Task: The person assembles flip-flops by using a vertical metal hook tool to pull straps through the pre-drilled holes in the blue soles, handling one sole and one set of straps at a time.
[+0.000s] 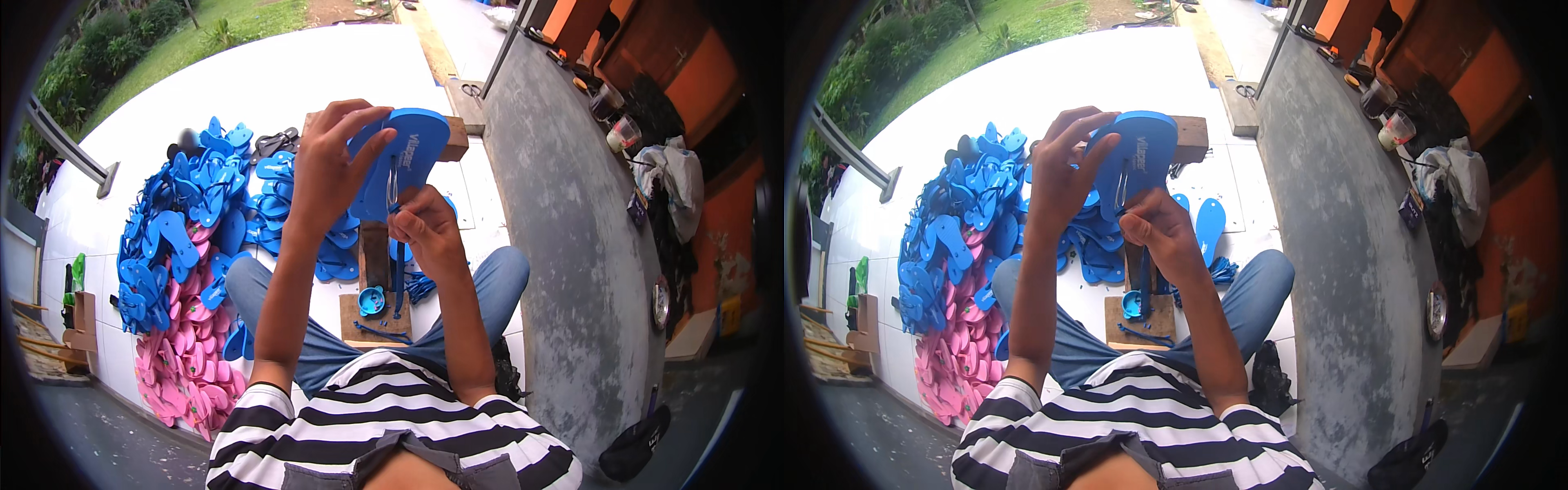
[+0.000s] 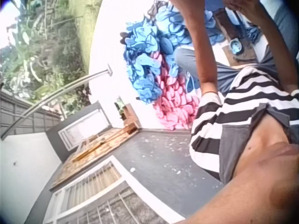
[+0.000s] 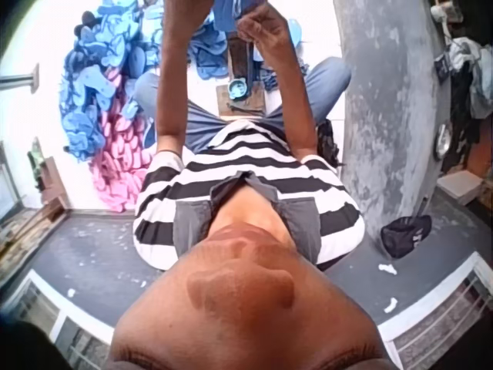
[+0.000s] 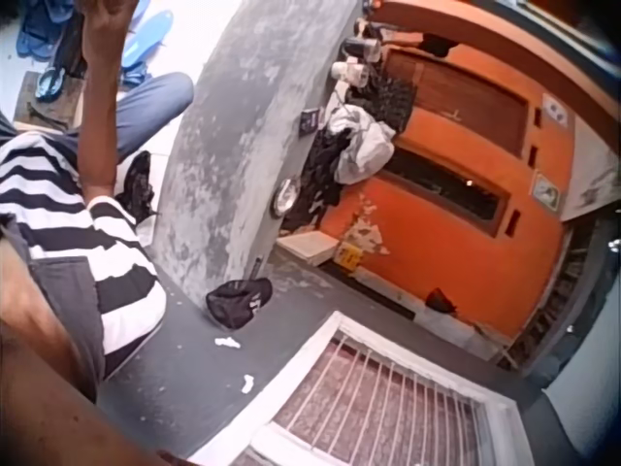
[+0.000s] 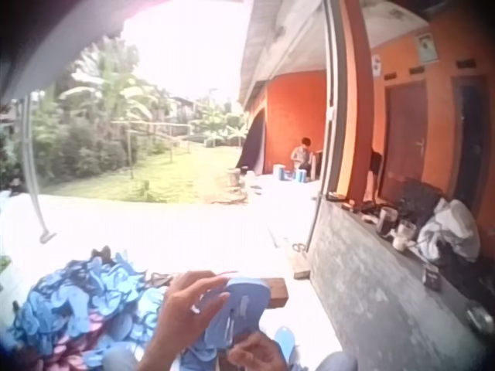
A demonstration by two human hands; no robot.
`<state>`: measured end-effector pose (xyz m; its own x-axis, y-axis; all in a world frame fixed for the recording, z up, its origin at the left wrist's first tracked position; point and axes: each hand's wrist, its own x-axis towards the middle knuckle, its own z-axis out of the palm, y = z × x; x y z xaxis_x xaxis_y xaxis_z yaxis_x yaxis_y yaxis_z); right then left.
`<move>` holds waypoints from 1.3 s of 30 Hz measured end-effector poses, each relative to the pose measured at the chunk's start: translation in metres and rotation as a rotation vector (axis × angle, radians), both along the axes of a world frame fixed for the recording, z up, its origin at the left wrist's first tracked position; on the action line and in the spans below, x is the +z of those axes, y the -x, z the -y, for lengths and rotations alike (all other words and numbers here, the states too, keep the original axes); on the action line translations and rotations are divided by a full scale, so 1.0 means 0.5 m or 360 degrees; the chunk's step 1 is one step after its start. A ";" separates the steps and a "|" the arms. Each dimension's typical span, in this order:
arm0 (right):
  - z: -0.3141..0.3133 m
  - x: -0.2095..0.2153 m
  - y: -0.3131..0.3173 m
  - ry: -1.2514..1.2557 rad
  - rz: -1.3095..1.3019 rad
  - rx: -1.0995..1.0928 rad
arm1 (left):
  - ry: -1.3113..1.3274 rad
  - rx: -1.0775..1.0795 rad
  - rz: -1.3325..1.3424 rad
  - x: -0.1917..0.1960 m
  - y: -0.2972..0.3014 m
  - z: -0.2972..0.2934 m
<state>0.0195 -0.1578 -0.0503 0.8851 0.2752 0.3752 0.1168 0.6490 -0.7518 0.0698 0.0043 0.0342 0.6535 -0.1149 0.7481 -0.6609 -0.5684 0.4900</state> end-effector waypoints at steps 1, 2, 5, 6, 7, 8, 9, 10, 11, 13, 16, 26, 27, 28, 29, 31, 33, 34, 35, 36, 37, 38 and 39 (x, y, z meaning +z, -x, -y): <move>0.003 -0.001 0.001 0.0042 -0.0019 -0.0019 | 0.0001 -0.0010 0.0014 -0.001 0.002 0.001; 0.006 -0.002 0.004 0.0085 -0.0037 -0.0037 | 0.0053 -0.0011 -0.0056 0.001 0.009 0.005; 0.010 0.000 0.003 0.0155 -0.0045 -0.0058 | 0.0113 -0.0008 -0.0103 0.008 0.028 0.014; 0.010 0.003 0.000 0.0169 -0.0034 -0.0058 | 0.0071 0.0006 -0.0012 0.005 0.028 0.014; 0.011 0.000 -0.006 0.0096 -0.0060 0.0036 | 0.0030 0.0019 0.0079 0.005 0.029 0.014; 0.013 -0.007 -0.013 0.0024 -0.0088 0.0131 | 0.0034 0.0000 0.0052 0.006 0.032 0.015; 0.014 -0.012 -0.020 -0.0047 -0.0115 0.0229 | 0.0039 -0.0016 0.0024 0.007 0.037 0.016; 0.017 -0.014 -0.026 0.0004 -0.0144 0.0226 | 0.0045 -0.0033 -0.0003 0.010 0.040 0.017; 0.022 -0.014 -0.033 0.0055 -0.0172 0.0221 | -0.0016 -0.0019 0.0047 0.014 0.041 0.019; 0.028 -0.002 -0.035 0.0122 -0.0284 0.0198 | -0.0102 -0.0052 0.0037 0.015 0.047 0.021; 0.031 0.025 -0.069 0.0263 -0.0288 0.0176 | -0.0111 -0.0050 -0.0072 0.008 0.046 0.020; 0.007 0.039 0.023 0.0263 -0.0348 -0.0399 | 0.0674 -0.0324 -0.0399 -0.050 0.070 0.029; -0.003 0.039 0.027 0.0415 -0.0242 -0.0625 | 0.0746 -0.0368 -0.0382 -0.058 0.079 0.033; -0.012 0.036 0.033 0.0566 -0.0141 -0.0849 | 0.0820 -0.0409 -0.0372 -0.065 0.090 0.042; -0.002 0.018 0.032 0.0722 0.0105 -0.1154 | 0.0894 -0.0450 -0.0363 -0.067 0.094 0.049; 0.022 0.028 0.028 0.0866 0.0269 -0.1453 | 0.0985 -0.0590 -0.0502 -0.067 0.098 0.054; 0.031 0.057 0.005 0.0659 0.0277 -0.1087 | 0.0956 -0.0702 -0.0600 -0.072 0.082 0.054; 0.033 0.074 0.002 0.0646 0.0163 -0.0785 | 0.0981 -0.0743 -0.0676 -0.067 0.073 0.055; 0.032 0.073 -0.012 0.0680 0.0216 -0.0648 | 0.1004 -0.0784 -0.0752 -0.064 0.067 0.057; 0.035 0.074 -0.029 0.0715 0.0276 -0.0523 | 0.1025 -0.0838 -0.0822 -0.057 0.062 0.064; 0.034 0.076 -0.043 0.0728 0.0352 -0.0526 | 0.1049 -0.0822 -0.0788 -0.060 0.059 0.069; 0.034 0.079 -0.057 0.0742 0.0429 -0.0530 | 0.1086 -0.0794 -0.0726 -0.057 0.060 0.078; 0.032 0.082 -0.067 0.0754 0.0498 -0.0528 | 0.1124 -0.0759 -0.0671 -0.058 0.065 0.087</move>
<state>0.0529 -0.1738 -0.0091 0.8204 0.2051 0.5338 0.5130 0.1482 -0.8455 0.0375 -0.0390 0.0054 0.8865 -0.0508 0.4599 -0.4371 0.2342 0.8684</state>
